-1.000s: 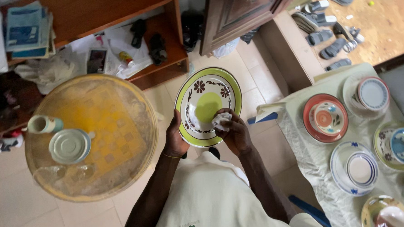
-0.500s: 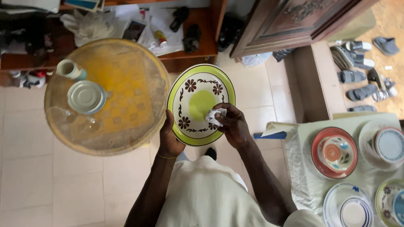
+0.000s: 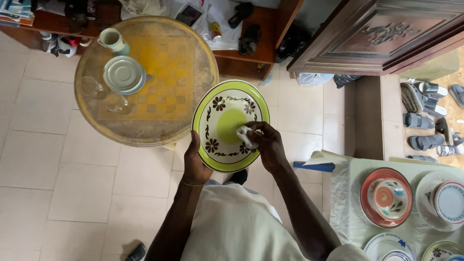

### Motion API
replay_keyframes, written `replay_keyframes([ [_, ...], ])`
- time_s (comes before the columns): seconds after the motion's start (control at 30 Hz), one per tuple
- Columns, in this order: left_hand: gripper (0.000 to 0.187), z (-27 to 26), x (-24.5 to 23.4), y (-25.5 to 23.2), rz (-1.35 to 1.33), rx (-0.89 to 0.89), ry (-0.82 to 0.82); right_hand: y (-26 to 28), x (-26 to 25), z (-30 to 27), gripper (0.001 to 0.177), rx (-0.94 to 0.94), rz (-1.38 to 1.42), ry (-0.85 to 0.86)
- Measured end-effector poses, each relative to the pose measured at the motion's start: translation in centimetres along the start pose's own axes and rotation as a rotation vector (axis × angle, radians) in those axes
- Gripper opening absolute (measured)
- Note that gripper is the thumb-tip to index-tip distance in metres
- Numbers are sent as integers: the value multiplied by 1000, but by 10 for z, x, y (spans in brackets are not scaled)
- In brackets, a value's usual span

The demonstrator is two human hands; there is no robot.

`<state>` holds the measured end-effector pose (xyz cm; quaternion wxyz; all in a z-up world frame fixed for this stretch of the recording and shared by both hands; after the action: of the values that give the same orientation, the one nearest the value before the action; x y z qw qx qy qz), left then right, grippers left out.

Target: The person wipes multiple plates and a glass with a cloth, then places the plates onto a table.

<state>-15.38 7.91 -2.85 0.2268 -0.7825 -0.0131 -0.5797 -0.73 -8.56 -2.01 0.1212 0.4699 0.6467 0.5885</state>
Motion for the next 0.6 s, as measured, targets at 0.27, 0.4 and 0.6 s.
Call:
replay_keyframes([
  [0.27, 67, -21, -17, -33, 34, -18, 41, -32, 29, -31, 40, 84, 214, -44],
  [0.4, 67, -39, -25, -54, 40, -14, 41, -38, 67, -43, 44, 114, 442, 8],
  [0.6, 67, -65, -49, -88, -14, -96, 71, -55, 114, -60, 47, 45, 336, 44],
])
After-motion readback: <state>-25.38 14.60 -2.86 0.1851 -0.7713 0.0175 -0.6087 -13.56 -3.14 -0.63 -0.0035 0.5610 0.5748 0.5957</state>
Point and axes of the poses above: each hand's wrist, its own z-axis towards the middle knuckle, its own x-axis out of the palm, y = z × x, the point moved 1 cm from there along z, towards the middle knuckle, and after that the axes turned 1 degree about -z, right-handed, at the moved point
